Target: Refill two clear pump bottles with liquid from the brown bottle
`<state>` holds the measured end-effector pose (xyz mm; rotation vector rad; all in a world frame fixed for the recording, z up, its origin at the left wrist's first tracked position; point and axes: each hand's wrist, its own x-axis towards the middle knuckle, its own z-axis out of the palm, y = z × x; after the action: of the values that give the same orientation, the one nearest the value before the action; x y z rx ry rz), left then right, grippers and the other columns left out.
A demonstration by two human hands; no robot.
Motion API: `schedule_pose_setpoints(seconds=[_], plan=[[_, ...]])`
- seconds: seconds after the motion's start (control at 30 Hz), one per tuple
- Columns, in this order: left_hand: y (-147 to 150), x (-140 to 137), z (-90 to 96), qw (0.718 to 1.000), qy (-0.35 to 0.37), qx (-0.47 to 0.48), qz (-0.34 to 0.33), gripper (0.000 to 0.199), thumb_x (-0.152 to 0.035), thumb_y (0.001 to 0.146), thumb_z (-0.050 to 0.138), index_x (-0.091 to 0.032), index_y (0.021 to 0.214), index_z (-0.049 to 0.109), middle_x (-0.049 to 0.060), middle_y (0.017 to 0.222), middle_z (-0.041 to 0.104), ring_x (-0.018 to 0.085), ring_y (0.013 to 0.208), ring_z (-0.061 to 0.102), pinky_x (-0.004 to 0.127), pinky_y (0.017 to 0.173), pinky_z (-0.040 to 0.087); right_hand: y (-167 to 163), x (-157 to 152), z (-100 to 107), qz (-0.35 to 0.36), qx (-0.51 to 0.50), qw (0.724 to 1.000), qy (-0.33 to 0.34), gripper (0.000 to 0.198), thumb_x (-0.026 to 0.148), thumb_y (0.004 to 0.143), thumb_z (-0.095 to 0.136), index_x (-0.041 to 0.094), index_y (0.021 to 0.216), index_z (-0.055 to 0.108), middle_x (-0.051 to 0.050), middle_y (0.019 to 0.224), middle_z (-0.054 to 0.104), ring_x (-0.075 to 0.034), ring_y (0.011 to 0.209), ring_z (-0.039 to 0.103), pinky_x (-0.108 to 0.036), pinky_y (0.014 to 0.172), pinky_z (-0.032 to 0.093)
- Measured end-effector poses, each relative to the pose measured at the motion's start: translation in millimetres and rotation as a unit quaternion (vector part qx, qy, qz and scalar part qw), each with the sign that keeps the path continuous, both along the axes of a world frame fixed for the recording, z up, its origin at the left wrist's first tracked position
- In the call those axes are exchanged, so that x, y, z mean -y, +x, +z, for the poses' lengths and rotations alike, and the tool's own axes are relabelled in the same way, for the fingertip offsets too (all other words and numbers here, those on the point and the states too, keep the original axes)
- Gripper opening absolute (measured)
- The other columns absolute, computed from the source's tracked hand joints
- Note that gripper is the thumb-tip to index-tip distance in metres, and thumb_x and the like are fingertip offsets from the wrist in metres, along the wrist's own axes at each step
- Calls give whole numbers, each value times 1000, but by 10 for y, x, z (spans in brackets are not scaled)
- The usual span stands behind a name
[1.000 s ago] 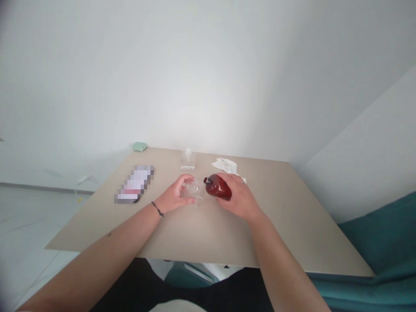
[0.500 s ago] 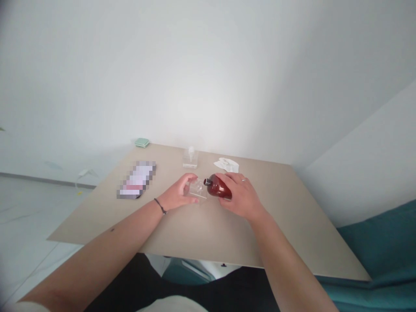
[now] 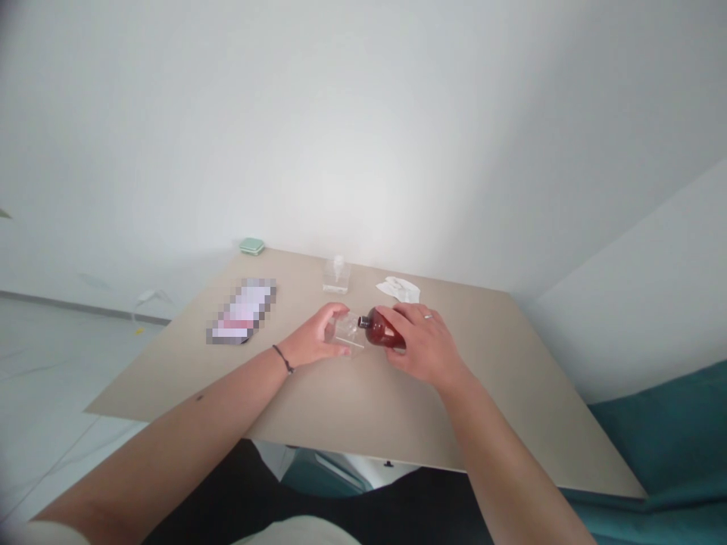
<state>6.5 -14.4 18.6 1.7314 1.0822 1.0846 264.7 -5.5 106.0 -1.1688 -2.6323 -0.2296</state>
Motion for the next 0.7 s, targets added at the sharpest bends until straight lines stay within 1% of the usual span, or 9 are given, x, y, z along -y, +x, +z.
schedule_pose_setpoints(seconds=[0.17,0.3,0.5,0.7], plan=[[8,8,16,1000,3,-15,5,80,-36,64,86,-23,133,48,13,139,51,32,127,52,49,103,46,-5,-12,61,2,21,1000,8,69,29,74,68,31,141,50,-9,132,62,-34,116,58,-48,98,42],[14,3,0,1000,20,-3,4,79,-35,63,88,-23,132,50,12,135,54,31,123,54,49,105,45,8,-18,77,9,29,999,12,71,28,73,69,31,141,50,-9,131,62,-33,115,58,-47,97,42],[17,-10,-17,1000,18,8,4,80,-32,61,89,-23,131,51,13,137,53,32,124,54,52,110,41,34,-22,86,13,32,999,24,71,28,73,68,32,141,50,-9,130,63,-33,115,58,-46,96,43],[22,-8,3,1000,19,-1,0,80,-31,62,88,-22,132,50,14,137,52,33,125,53,52,110,41,30,-15,110,9,40,999,20,70,28,73,68,33,141,50,-9,130,63,-33,116,58,-47,97,42]])
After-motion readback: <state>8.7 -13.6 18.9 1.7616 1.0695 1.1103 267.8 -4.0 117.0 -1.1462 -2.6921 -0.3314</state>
